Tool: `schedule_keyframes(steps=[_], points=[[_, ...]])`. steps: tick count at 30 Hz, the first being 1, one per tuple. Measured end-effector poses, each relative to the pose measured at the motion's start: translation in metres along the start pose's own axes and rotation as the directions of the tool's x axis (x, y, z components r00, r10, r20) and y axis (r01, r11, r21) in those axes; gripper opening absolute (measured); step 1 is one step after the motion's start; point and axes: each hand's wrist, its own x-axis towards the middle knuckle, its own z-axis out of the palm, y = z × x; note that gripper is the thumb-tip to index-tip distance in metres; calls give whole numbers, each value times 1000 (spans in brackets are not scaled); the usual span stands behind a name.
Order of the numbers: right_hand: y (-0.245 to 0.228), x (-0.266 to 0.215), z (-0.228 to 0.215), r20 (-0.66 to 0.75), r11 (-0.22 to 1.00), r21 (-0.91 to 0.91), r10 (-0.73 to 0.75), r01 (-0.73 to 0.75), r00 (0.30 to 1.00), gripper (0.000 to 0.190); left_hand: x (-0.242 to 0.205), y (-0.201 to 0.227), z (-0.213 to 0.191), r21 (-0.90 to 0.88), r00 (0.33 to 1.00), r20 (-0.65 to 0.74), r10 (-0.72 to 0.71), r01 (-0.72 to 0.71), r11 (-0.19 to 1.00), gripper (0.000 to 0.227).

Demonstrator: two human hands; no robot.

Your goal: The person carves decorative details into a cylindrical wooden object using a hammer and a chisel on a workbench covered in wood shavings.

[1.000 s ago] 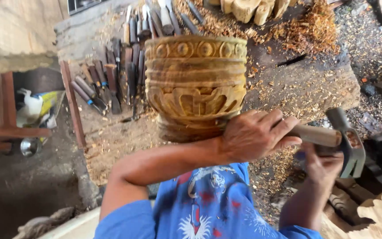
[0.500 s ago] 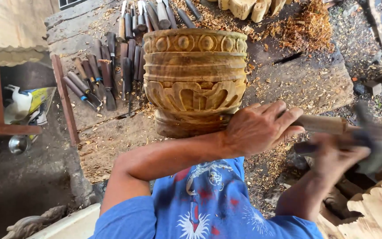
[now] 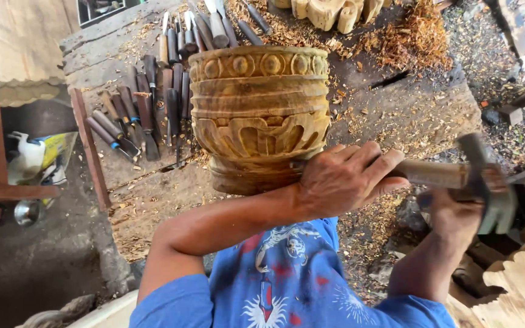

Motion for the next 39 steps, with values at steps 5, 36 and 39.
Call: schedule_keyframes(steps=[5, 36, 39], points=[[-3, 9, 6, -49, 961, -190, -214, 202, 976, 30, 13, 3, -9, 4, 999, -10, 47, -47, 999, 50], [2, -46, 31, -47, 955, 213, 221, -207, 974, 17, -37, 46, -17, -11, 953, 125, 276, -277, 961, 32], [1, -51, 29, -60, 961, 226, 180, -163, 982, 16, -45, 42, -9, 44, 946, 199, 255, -269, 962, 28]])
